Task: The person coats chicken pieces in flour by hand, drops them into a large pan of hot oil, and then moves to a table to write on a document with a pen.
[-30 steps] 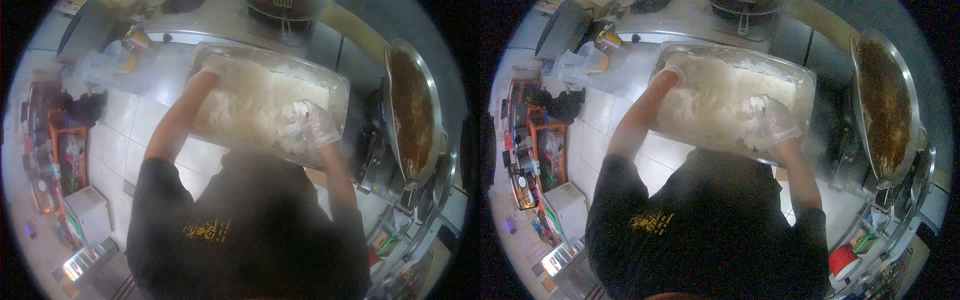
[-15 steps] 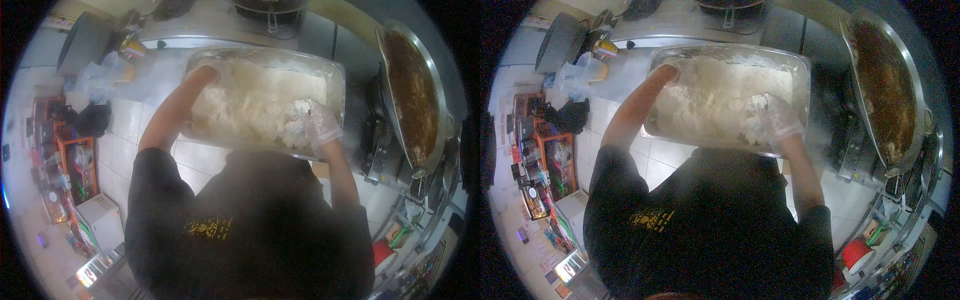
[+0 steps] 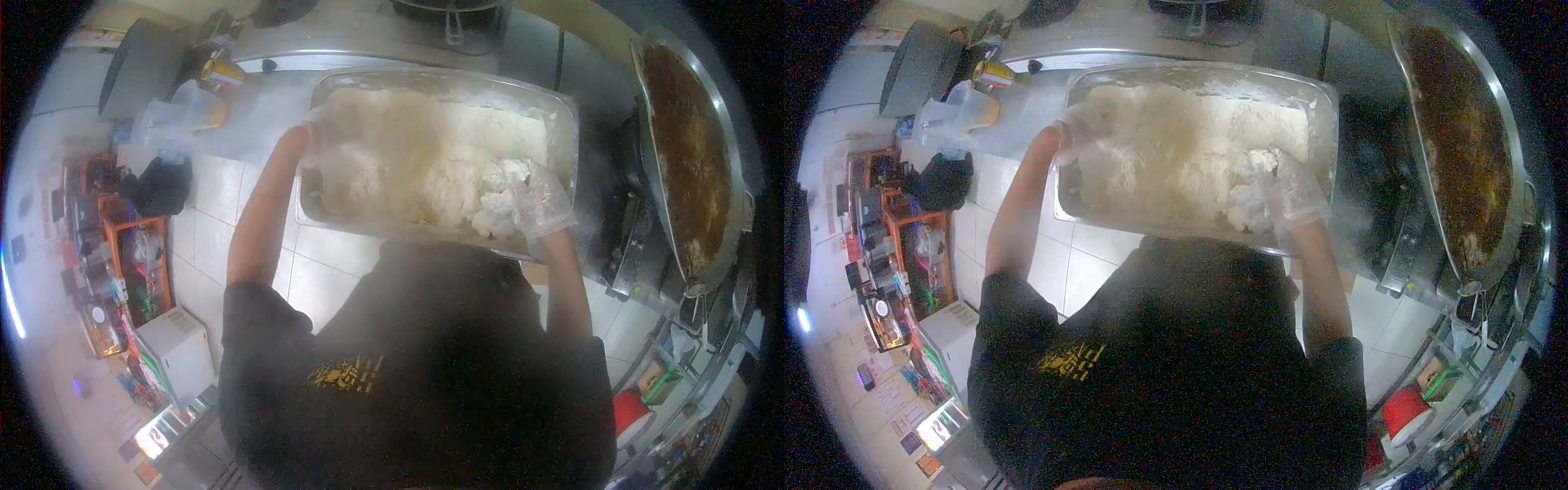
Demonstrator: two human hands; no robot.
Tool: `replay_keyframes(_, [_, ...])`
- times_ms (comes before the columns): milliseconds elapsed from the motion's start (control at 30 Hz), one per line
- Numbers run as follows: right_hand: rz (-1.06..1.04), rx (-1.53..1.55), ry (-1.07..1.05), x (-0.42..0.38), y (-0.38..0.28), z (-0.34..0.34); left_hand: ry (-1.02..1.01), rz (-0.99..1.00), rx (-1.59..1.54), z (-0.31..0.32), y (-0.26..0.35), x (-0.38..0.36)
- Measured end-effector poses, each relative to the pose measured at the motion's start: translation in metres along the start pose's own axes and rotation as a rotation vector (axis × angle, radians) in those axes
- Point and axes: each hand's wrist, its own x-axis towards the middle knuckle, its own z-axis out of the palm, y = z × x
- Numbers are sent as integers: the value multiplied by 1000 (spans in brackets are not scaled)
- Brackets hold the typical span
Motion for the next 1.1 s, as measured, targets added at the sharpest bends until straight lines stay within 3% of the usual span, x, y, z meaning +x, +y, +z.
replay_keyframes(100, [-20,-77,-25,9,24,8,117,20,-50,18,-11,-10])
replay_keyframes(167, [-14,-133,-42,10,14,4,187,-111,-235,19,5,-18])
replay_keyframes(233, [28,-124,-53,3,0,-1,261,-66,-529,31,-2,-18])
replay_keyframes(333, [89,112,-122,5,-1,1,-19,-437,-331,7,55,-6])
replay_keyframes(433, [-43,-81,33,9,19,9,115,-132,9,33,40,-1])
replay_keyframes(533, [-115,-186,19,4,22,5,-2,-338,169,32,62,-4])
replay_keyframes(633, [-27,103,23,-1,7,3,205,-174,-201,44,77,-14])
replay_keyframes(733, [24,67,17,-9,0,-4,363,-200,-740,59,110,-12])
replay_keyframes(800, [-123,-73,103,-5,19,4,484,-68,-15,79,108,4])
replay_keyframes(867, [-181,-136,121,-6,26,5,502,-103,318,103,103,22])
replay_keyframes(933, [-150,-118,85,-10,15,1,446,-302,264,117,99,40])
replay_keyframes(1033, [-89,-270,-46,-1,48,14,374,-339,357,107,102,45])
replay_keyframes(1100, [-7,-256,-135,0,51,9,418,-334,100,97,99,44])
